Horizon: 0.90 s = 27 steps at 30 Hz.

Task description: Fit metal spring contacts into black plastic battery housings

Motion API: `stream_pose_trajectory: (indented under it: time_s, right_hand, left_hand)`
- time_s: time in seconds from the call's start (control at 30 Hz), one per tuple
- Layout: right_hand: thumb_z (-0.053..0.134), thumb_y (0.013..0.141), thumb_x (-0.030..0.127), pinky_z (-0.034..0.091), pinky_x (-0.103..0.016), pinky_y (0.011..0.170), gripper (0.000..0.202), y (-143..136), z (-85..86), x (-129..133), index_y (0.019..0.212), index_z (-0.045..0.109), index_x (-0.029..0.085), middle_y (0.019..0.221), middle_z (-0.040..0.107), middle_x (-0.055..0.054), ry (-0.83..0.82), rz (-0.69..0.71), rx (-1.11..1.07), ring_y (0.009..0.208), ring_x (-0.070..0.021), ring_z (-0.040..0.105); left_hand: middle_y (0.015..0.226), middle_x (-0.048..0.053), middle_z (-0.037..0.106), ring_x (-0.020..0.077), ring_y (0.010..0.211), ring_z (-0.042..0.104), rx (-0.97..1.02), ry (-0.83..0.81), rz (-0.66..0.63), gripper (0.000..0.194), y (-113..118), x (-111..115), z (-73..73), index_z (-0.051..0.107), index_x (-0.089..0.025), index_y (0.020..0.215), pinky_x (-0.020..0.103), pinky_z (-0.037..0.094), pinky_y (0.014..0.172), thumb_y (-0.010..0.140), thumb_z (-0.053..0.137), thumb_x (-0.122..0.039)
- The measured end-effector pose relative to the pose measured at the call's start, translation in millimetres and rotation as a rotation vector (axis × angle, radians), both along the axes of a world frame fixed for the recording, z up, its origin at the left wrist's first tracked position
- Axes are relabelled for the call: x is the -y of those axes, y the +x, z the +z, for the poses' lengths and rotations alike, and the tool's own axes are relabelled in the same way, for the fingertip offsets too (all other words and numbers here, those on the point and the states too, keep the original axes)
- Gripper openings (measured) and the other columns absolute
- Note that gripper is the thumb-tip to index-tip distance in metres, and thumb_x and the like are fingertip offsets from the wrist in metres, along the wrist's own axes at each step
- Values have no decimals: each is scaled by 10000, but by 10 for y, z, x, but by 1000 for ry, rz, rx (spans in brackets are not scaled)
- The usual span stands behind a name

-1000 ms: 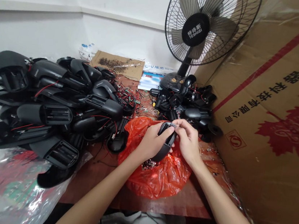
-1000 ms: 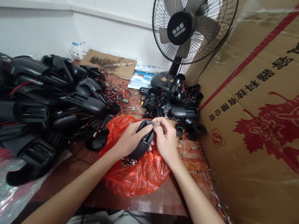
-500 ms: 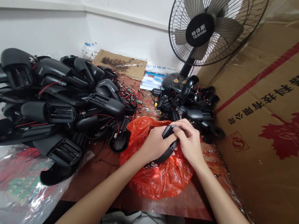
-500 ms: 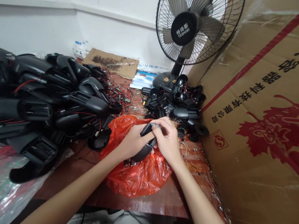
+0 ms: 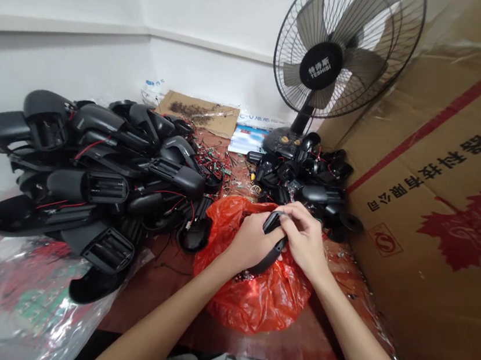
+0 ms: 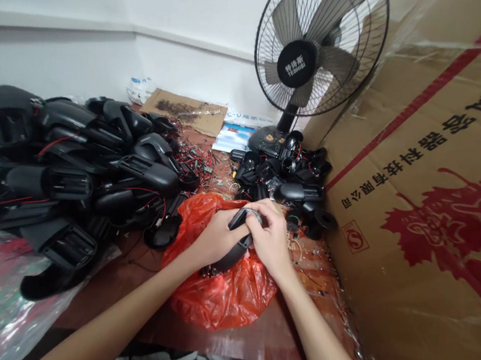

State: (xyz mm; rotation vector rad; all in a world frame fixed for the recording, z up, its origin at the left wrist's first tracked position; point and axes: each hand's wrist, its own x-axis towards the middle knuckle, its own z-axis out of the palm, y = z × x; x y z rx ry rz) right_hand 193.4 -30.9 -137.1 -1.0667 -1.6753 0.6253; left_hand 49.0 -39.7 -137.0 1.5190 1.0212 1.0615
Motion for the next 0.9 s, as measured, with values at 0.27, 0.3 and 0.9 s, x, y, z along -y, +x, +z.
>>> stream_pose_trajectory:
  time_s: [0.27,0.3,0.9]
  right_hand:
    - [659,936,444,430,-309,712,269,189,120,-183,886,735,190,846,656,-34,-267,239,93,776,-185,578]
    - [668,933,476,427,-298,680,298,233,181,-207,913,737,188,838,661,-33,-343,305,112,744,-174,567]
    - [766,790,63,634,-294,778,110,-904,1621,-963,749,690,132,932,706,-72,-405,419,-621,766,-147,688]
  left_hand:
    - [947,84,746,252,854,709,35,-68,12,288,-39,-4,-57,642,-192,1064,347,545,758,825,725,-329]
    - [989,97,746,260,890,708,46,-61,12,341,-55,-12,-56,633,-192,1098,362,546,789,808,748,-332]
    - [736,41,677,133,614,575,675,-157,317,305,-130,-266,-98,621,-152,922,249,414,605,707,748,-327]
